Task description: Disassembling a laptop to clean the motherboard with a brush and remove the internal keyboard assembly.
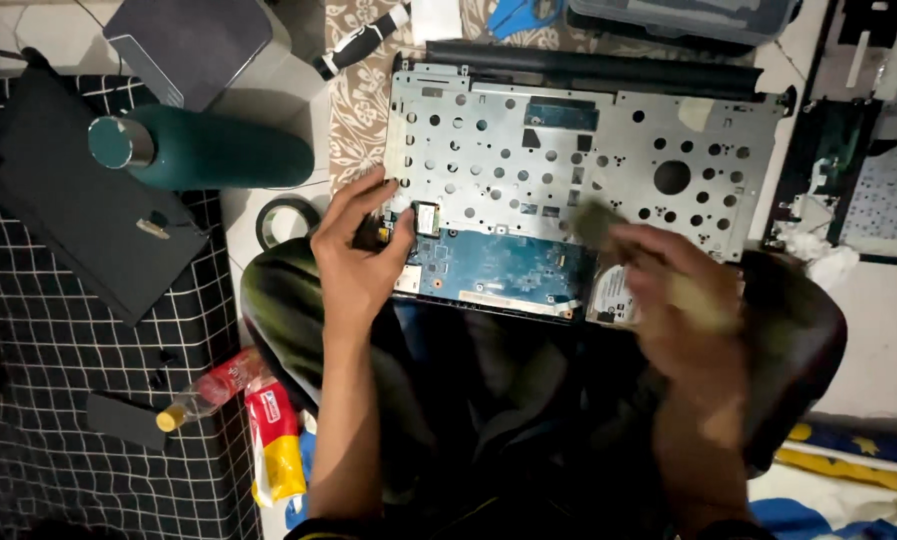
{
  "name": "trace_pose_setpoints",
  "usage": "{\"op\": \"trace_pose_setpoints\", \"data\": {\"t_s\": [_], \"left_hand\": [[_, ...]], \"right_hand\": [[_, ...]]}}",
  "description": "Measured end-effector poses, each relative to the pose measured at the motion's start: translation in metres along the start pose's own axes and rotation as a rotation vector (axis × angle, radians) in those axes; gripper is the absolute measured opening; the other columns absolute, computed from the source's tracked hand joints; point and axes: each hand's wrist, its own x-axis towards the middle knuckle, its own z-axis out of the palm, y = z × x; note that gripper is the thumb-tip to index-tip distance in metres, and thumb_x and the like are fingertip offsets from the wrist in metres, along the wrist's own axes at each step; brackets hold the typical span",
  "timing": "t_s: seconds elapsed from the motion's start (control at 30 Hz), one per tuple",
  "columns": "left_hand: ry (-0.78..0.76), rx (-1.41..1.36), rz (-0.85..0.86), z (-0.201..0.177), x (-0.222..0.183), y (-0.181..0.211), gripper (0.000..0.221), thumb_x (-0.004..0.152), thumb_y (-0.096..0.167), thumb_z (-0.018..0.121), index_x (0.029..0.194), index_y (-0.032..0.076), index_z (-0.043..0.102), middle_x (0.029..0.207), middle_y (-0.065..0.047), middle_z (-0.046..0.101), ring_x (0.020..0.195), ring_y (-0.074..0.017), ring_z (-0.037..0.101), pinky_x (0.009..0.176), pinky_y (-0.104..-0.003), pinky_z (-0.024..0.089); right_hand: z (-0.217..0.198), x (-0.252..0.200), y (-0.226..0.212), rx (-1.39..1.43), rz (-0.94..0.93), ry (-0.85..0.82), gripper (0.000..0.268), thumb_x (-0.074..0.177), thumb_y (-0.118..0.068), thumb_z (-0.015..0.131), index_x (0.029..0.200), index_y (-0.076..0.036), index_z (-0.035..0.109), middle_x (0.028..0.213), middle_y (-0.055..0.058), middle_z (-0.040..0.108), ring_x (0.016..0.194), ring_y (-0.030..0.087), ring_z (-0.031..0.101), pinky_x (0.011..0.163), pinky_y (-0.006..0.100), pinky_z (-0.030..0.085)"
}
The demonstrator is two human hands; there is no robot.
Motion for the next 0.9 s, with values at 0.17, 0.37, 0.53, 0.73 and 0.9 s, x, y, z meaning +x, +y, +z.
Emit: {"op": "trace_pose_setpoints", "data": {"t_s": [0.17, 0.37, 0.53, 0.73, 0.9], "left_hand": [[0.048, -0.052, 0.031, 0.001, -0.001, -0.007, 0.028, 0.090, 0.000, 0.082, 0.117, 0.002, 0.076, 0.123, -0.020, 0.071, 0.118, -0.0438, 0.069, 0.101, -0.055, 0.055], [0.054, -0.086, 0.059, -0.001, -0.003, -0.010, 0.029, 0.090, 0.000, 0.082, 0.118, 0.001, 0.075, 0.123, -0.021, 0.071, 0.119, -0.0452, 0.068, 0.103, -0.057, 0.054], [-0.049, -0.066, 0.048, -0.009, -0.006, -0.006, 0.026, 0.101, 0.009, 0.073, 0.126, 0.000, 0.070, 0.136, -0.018, 0.065, 0.130, -0.0317, 0.064, 0.117, -0.046, 0.053], [-0.102, -0.140, 0.008, -0.019, -0.004, -0.007, 0.022, 0.104, 0.012, 0.069, 0.125, 0.005, 0.071, 0.137, -0.014, 0.065, 0.133, -0.0295, 0.064, 0.116, -0.044, 0.053], [-0.171, -0.192, -0.028, -0.022, -0.002, -0.015, 0.024, 0.102, 0.007, 0.071, 0.126, 0.007, 0.071, 0.142, -0.014, 0.062, 0.136, -0.0312, 0.062, 0.120, -0.046, 0.050]], "right_hand": [[0.040, 0.018, -0.018, -0.097, -0.027, 0.086, 0.028, 0.098, -0.004, 0.058, 0.121, 0.009, 0.068, 0.093, 0.026, 0.069, 0.076, 0.027, 0.065, 0.070, 0.043, 0.058], [0.047, 0.023, -0.023, -0.133, -0.035, -0.006, 0.027, 0.108, -0.011, 0.052, 0.106, -0.002, 0.077, 0.067, 0.011, 0.067, 0.054, 0.013, 0.056, 0.052, 0.032, 0.051], [0.003, -0.009, 0.006, -0.226, -0.169, 0.168, 0.035, 0.117, -0.024, 0.037, 0.132, 0.002, 0.055, 0.131, 0.020, 0.062, 0.119, 0.028, 0.064, 0.106, 0.034, 0.051], [-0.049, -0.025, 0.006, -0.807, -0.044, 0.407, 0.071, 0.142, -0.027, 0.027, 0.111, 0.016, 0.074, 0.146, 0.026, 0.068, 0.141, 0.038, 0.059, 0.119, 0.047, 0.045], [-0.069, -0.038, 0.011, -0.385, -0.202, 0.061, 0.031, 0.112, -0.019, 0.051, 0.135, 0.001, 0.048, 0.132, 0.016, 0.056, 0.118, 0.028, 0.062, 0.117, 0.049, 0.054]]}}
